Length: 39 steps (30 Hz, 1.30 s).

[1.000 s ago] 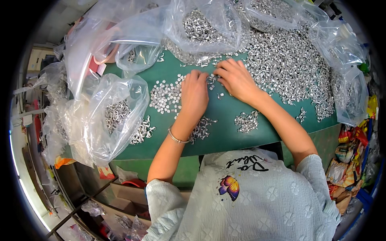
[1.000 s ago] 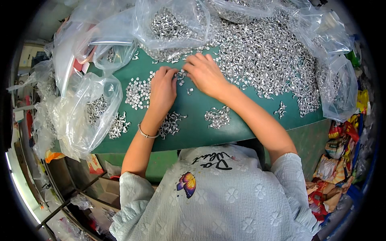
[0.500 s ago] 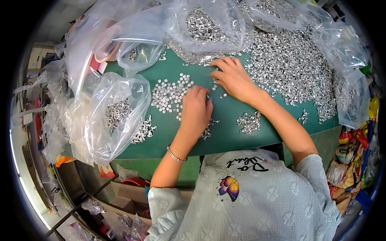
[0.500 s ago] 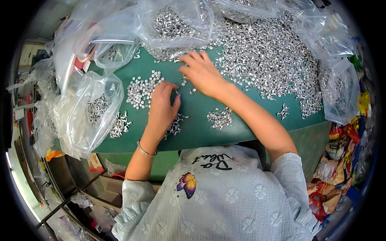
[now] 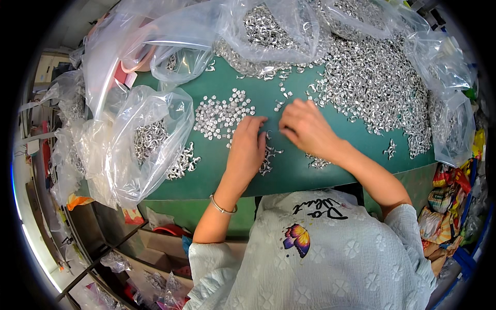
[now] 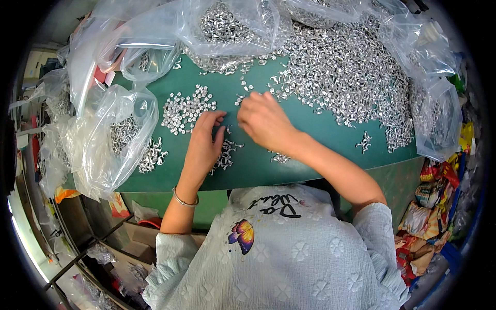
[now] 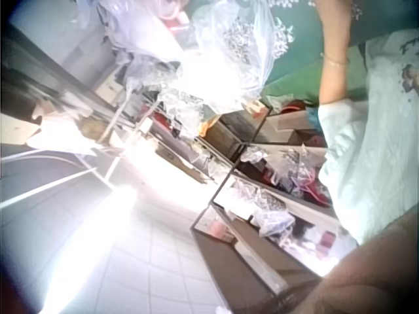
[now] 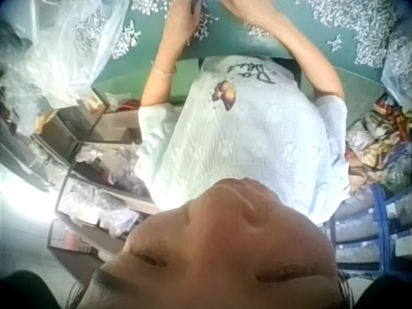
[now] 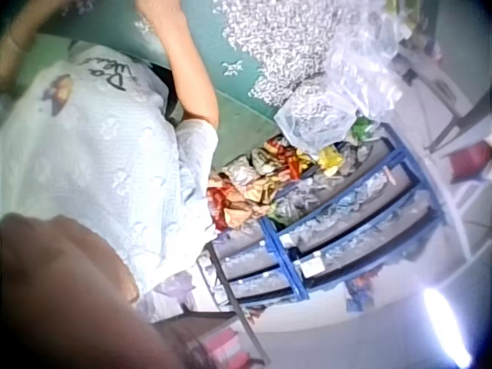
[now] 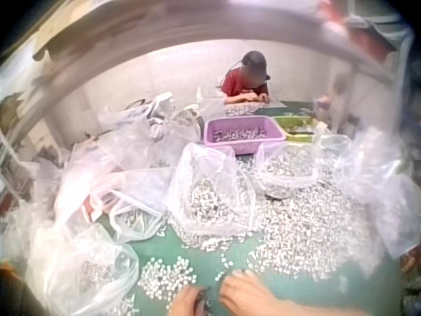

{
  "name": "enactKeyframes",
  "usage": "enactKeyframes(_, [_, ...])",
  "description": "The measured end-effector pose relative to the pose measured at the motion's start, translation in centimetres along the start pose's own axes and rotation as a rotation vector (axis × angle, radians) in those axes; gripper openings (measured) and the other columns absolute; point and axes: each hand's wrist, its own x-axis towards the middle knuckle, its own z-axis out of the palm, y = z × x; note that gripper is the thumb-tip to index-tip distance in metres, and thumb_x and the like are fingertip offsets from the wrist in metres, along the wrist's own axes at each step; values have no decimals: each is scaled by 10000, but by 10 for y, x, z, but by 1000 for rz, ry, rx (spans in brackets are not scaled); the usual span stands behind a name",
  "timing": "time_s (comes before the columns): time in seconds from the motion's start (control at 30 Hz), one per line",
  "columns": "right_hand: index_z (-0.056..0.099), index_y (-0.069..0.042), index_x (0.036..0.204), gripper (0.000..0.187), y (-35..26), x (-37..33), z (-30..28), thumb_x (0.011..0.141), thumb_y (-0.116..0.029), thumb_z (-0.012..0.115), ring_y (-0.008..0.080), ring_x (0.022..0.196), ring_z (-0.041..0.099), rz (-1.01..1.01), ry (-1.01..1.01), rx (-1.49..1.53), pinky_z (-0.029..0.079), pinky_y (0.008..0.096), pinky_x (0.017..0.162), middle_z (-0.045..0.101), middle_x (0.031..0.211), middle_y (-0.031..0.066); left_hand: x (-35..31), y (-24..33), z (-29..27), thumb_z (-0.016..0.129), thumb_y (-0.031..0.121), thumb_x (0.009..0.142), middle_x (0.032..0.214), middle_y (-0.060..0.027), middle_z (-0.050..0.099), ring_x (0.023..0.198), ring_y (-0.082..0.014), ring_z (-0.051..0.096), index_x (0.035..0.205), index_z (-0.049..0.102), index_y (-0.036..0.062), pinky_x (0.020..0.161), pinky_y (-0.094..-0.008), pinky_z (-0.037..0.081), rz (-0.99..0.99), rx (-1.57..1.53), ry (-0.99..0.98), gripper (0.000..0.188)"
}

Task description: The person sorts small silver star-shaped decorative items by hand, moving them from one pile to another and into a small plastic bowl on a work table.

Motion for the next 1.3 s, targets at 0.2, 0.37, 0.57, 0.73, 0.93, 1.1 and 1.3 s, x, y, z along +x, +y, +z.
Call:
enactKeyframes(0.2, [672, -78, 883, 93, 26, 19, -6, 790, -70, 678, 232, 964, 504, 76, 160, 7, 370, 371, 830, 586, 986, 29, -4, 3, 3, 618, -101, 789, 960, -148, 582, 883, -284, 596, 1108, 575, -19, 804, -360, 486, 0, -4, 71, 332])
enactKeyframes(0.37, [654, -74, 932, 140, 31, 28, 1, 794, -61, 674, 227, 947, 511, -17, 73, -180, 364, 362, 819, 576, 982, 31, 0, 1, 6, 662, -40, 772, 944, -149, 585, 884, -338, 581, 995, 617, -27, 788, -411, 465, -24, 73, -23, 228])
enactKeyframes(0.57, [636, -77, 865, 93, 16, -5, -17, 781, -69, 674, 235, 902, 543, 17, 47, 18, 381, 364, 814, 582, 841, 39, -3, -4, 6, 679, -14, 768, 918, -130, 586, 872, -336, 582, 924, 630, -18, 771, -421, 464, 3, 142, 48, 163])
enactKeyframes(0.73, [643, -49, 962, 198, 2, -15, -1, 772, -42, 695, 240, 893, 553, -14, -29, -1, 389, 365, 800, 574, 892, 65, -2, -4, 7, 648, -13, 798, 957, -136, 582, 890, -337, 578, 963, 619, -23, 766, -423, 465, -37, 126, 71, 168])
enactKeyframes(0.93, [647, -38, 999, 250, 2, -10, 5, 750, -58, 628, 243, 936, 519, -47, 63, -289, 392, 344, 803, 552, 945, 69, -9, 10, 9, 587, -66, 827, 1024, -132, 596, 923, -321, 584, 1033, 612, -28, 803, -400, 466, 143, 178, 15, 211])
enactKeyframes(1.1, [638, -29, 991, 247, -9, -27, -4, 749, -46, 589, 249, 942, 507, -103, -27, -143, 397, 348, 797, 537, 948, 73, -20, 9, 3, 573, -79, 796, 1052, -133, 588, 966, -319, 571, 1060, 614, -27, 840, -392, 452, 159, 227, -14, 272])
enactKeyframes(1.3, [611, -21, 1014, 233, -9, -35, -1, 782, -41, 622, 277, 919, 521, 3, -21, -52, 425, 372, 794, 527, 960, 96, -40, 15, -1, 568, -70, 789, 1091, -139, 578, 983, -318, 555, 1109, 608, -18, 847, -388, 440, 34, 206, 96, 326])
